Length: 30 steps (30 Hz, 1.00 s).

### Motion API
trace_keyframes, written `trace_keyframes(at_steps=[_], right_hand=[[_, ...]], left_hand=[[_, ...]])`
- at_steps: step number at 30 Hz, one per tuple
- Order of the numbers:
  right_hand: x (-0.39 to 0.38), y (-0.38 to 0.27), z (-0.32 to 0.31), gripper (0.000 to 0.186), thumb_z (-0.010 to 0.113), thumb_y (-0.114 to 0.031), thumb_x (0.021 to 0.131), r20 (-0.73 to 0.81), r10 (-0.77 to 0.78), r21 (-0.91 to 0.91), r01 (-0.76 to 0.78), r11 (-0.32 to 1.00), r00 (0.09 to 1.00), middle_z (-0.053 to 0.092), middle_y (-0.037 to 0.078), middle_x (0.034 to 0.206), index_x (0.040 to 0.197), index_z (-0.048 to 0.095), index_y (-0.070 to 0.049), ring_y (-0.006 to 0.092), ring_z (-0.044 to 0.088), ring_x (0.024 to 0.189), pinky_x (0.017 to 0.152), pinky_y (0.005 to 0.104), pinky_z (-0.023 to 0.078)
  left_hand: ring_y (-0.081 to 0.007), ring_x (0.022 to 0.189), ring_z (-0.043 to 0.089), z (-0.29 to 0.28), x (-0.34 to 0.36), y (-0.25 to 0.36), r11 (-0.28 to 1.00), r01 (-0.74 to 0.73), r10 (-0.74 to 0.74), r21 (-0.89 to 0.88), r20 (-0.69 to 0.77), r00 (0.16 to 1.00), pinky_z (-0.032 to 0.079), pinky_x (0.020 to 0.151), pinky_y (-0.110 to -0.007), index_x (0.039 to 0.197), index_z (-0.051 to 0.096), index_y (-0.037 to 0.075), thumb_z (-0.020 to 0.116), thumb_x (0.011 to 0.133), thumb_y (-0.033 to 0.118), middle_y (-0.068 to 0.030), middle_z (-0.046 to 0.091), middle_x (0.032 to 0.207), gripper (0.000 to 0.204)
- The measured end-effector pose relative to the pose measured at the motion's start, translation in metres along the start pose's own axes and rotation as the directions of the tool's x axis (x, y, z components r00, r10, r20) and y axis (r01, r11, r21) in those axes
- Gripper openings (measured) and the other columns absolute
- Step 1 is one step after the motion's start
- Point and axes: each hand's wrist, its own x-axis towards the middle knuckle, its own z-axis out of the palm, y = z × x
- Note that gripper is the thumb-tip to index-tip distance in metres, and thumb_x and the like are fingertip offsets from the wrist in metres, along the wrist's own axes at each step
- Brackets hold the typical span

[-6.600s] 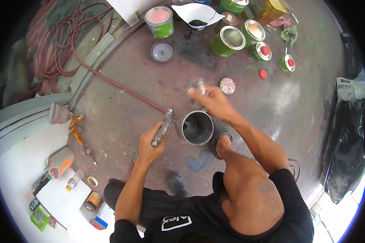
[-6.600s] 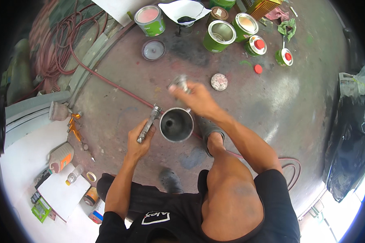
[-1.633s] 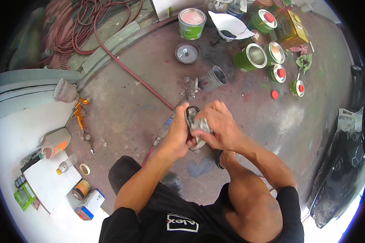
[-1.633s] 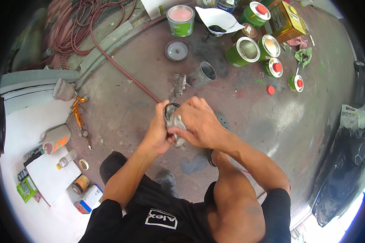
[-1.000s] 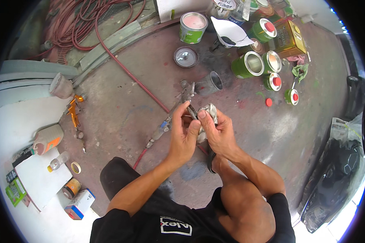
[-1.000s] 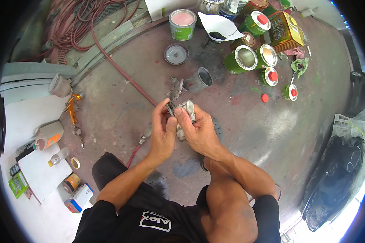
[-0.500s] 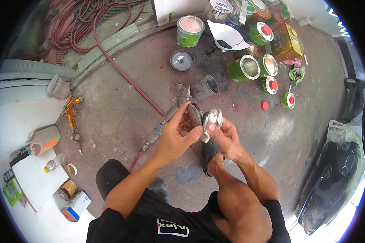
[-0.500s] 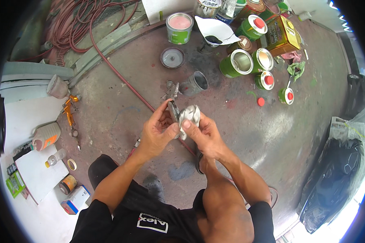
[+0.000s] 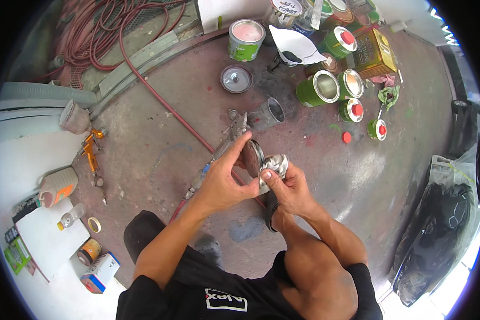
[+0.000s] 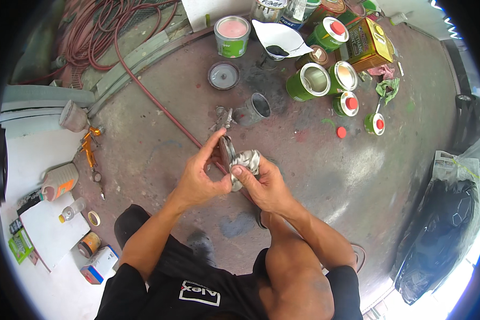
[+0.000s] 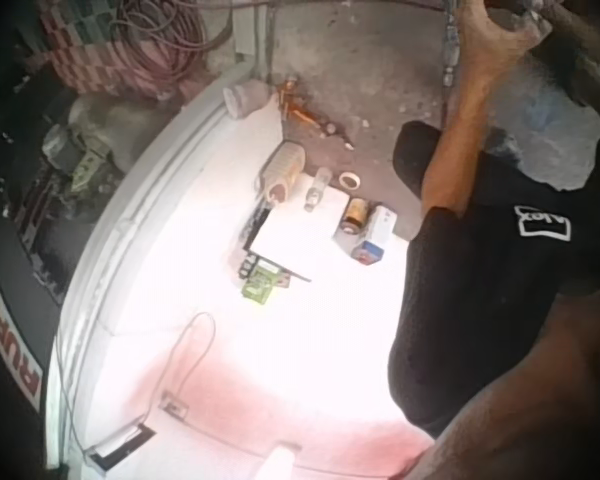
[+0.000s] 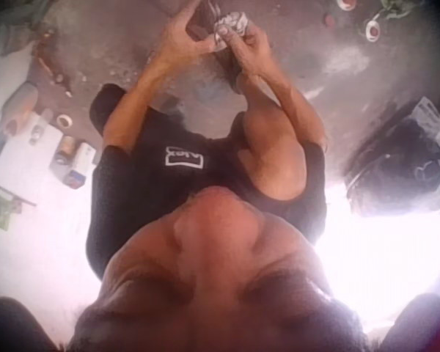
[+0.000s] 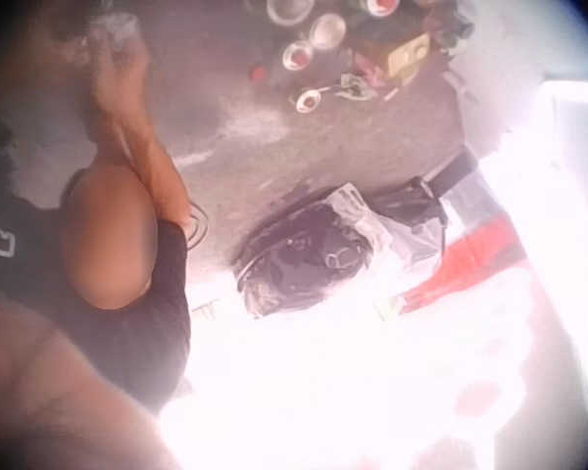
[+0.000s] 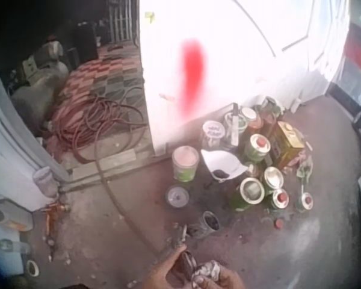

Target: The person prepares a spray gun, applies paint to a car's rear bumper, and then cleans the spray gun using a solvent and cloth. The person handles paint cans, a spray gun, a hose, and a cleaning cloth during the process.

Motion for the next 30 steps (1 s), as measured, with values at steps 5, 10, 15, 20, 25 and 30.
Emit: trace_keyframes(at_steps=[5,10,15,20,25,30], right_hand=[[0.001,-0.008,-0.009,0.022,0.066,-0.029,0.114,0.018,0.275,0.180,-0.273,0.945,0.961,0.067,-0.006,0.089,0.111,0.069,-0.007,0.0017,0.056,0.077,0.066,0.0224,0.046],[-0.004,-0.008,-0.002,0.024,0.067,-0.029,0.113,-0.014,0.096,0.085,-0.094,0.992,0.995,0.066,-0.006,0.087,0.104,0.070,-0.007,0.0021,0.056,0.076,0.065,0.0227,0.045],[-0.009,-0.007,-0.003,0.023,0.067,-0.027,0.113,-0.030,0.112,0.120,-0.108,0.987,0.993,0.066,-0.006,0.089,0.105,0.071,-0.006,0.0030,0.056,0.078,0.067,0.0240,0.046],[-0.001,-0.006,-0.006,0.022,0.067,-0.026,0.113,-0.030,0.167,0.126,-0.162,0.979,0.985,0.066,-0.007,0.089,0.108,0.071,-0.006,0.0027,0.057,0.080,0.069,0.0241,0.047],[-0.004,-0.004,-0.005,0.024,0.068,-0.028,0.113,-0.039,0.225,0.139,-0.218,0.966,0.973,0.067,-0.007,0.090,0.109,0.072,-0.005,0.0018,0.057,0.078,0.067,0.0232,0.048],[0.011,-0.006,-0.007,0.030,0.067,-0.036,0.113,-0.117,0.339,0.276,-0.297,0.914,0.933,0.071,-0.005,0.090,0.106,0.072,-0.007,0.0031,0.060,0.078,0.069,0.0248,0.049]], left_hand=[[-0.0268,0.131,0.064,0.004,-0.005,-0.004,0.934,-0.243,0.241,0.263,0.040,0.970,0.053,0.110,-0.040,0.167,0.040,0.001,0.084,0.077,0.004,-0.0184,0.055,0.159,0.100],[-0.0335,0.146,0.055,0.014,-0.004,0.000,0.970,-0.137,0.134,-0.201,-0.028,0.991,0.045,0.122,-0.043,0.169,0.035,0.002,0.084,0.076,-0.001,-0.0234,0.043,0.168,0.105],[-0.0338,0.152,0.051,0.001,-0.002,-0.003,0.968,-0.223,0.203,0.113,0.166,0.965,0.042,0.125,-0.046,0.170,0.030,0.002,0.086,0.081,0.000,-0.0217,0.041,0.170,0.106],[-0.0371,0.152,0.050,0.002,0.002,-0.009,0.958,-0.257,0.239,0.128,0.139,0.961,0.040,0.126,-0.045,0.170,0.031,0.002,0.088,0.080,0.002,-0.0216,0.042,0.170,0.106],[-0.0392,0.153,0.049,0.004,-0.003,-0.010,0.913,-0.297,0.263,0.278,0.155,0.952,0.041,0.126,-0.044,0.169,0.031,0.001,0.088,0.080,0.003,-0.0222,0.045,0.168,0.107],[-0.0346,0.149,0.054,0.001,-0.002,-0.006,0.892,-0.313,0.275,0.326,0.158,0.948,0.043,0.124,-0.043,0.170,0.029,0.000,0.087,0.081,0.002,-0.0200,0.050,0.164,0.107]])
